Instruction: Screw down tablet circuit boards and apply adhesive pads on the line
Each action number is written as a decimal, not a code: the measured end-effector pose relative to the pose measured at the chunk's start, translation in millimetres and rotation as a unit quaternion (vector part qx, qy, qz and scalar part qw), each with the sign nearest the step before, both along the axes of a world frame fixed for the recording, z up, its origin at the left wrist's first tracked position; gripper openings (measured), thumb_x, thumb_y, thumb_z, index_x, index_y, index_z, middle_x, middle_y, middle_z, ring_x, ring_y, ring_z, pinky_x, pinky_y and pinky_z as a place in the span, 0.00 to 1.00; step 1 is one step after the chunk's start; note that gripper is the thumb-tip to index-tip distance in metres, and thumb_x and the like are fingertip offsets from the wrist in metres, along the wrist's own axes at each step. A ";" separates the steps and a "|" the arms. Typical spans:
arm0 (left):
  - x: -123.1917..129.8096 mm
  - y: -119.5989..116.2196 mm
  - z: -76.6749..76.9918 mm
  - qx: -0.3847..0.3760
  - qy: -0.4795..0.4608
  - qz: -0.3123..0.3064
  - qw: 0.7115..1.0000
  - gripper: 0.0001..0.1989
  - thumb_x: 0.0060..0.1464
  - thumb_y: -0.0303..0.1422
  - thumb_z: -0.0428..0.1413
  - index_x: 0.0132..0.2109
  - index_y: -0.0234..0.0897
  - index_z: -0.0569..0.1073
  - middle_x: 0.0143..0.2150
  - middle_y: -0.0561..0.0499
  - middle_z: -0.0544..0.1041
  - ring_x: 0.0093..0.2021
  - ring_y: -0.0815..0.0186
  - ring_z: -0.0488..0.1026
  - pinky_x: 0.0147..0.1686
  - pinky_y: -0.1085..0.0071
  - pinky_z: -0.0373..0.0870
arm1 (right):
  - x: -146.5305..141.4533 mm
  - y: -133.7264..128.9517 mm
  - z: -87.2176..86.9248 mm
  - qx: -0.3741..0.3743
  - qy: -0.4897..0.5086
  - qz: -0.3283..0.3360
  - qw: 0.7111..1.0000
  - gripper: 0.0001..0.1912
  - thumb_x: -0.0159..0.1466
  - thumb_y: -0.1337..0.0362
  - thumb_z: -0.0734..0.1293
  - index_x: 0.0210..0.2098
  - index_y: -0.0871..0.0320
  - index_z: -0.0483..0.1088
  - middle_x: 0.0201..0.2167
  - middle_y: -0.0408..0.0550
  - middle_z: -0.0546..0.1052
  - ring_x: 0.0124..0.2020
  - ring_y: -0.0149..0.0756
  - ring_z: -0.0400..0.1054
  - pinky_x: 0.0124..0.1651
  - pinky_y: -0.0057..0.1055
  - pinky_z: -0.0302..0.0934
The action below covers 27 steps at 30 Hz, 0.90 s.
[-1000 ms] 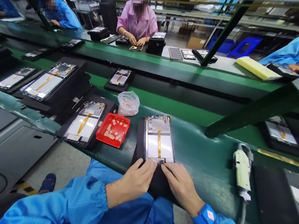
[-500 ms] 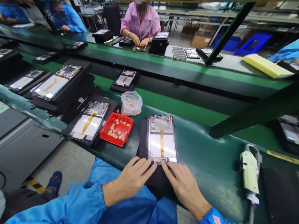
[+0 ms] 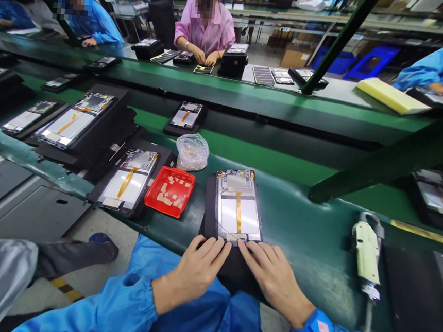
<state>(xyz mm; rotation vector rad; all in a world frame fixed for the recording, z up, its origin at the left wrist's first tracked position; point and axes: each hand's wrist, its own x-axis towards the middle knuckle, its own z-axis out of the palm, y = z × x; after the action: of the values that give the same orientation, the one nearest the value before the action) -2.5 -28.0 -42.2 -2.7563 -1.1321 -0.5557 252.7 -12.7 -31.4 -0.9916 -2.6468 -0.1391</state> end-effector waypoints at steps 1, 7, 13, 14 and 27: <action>-0.2 -0.2 -0.7 0.003 -0.008 -0.005 1.000 0.23 0.67 0.25 0.41 0.62 0.28 0.72 0.57 0.38 0.76 0.53 0.56 0.70 0.55 0.58 0.61 | -0.3 1.0 1.0 0.002 0.005 0.002 1.000 0.21 0.73 0.72 0.54 0.58 0.66 0.71 0.46 0.59 0.78 0.43 0.45 0.67 0.42 0.40 0.60; -0.5 1.7 -0.8 0.021 -0.076 -0.011 0.997 0.20 0.65 0.22 0.43 0.55 0.29 0.77 0.52 0.38 0.79 0.51 0.57 0.72 0.54 0.59 0.62 | -5.6 9.8 4.9 0.014 0.086 0.002 0.996 0.19 0.72 0.74 0.59 0.58 0.61 0.72 0.41 0.56 0.79 0.39 0.41 0.68 0.38 0.37 0.61; 1.3 4.3 2.0 0.007 -0.096 -0.008 0.995 0.20 0.64 0.22 0.44 0.54 0.28 0.77 0.52 0.39 0.79 0.50 0.57 0.72 0.54 0.59 0.62 | -3.4 13.4 7.2 0.015 0.141 0.035 0.989 0.19 0.71 0.75 0.59 0.59 0.64 0.70 0.41 0.59 0.79 0.42 0.44 0.71 0.40 0.39 0.65; 1.4 4.6 2.0 0.002 -0.096 -0.008 0.995 0.20 0.64 0.22 0.44 0.55 0.28 0.76 0.52 0.39 0.79 0.50 0.57 0.72 0.54 0.59 0.61 | -3.0 14.0 7.7 0.014 0.140 0.038 0.989 0.19 0.71 0.75 0.59 0.58 0.65 0.70 0.42 0.60 0.79 0.43 0.44 0.71 0.41 0.39 0.65; 2.0 6.0 -0.4 -0.040 -0.110 -0.007 0.993 0.21 0.63 0.21 0.45 0.59 0.26 0.74 0.52 0.38 0.79 0.51 0.57 0.71 0.54 0.58 0.61 | -9.6 21.6 5.2 -0.048 0.171 -0.011 0.984 0.19 0.69 0.76 0.62 0.58 0.61 0.70 0.38 0.53 0.76 0.38 0.39 0.69 0.40 0.36 0.66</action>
<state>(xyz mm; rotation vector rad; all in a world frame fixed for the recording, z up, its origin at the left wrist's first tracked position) -0.6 -22.0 -42.6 -2.8272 -1.2042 -0.8514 243.1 8.8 -26.2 -0.9771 -2.3475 0.1440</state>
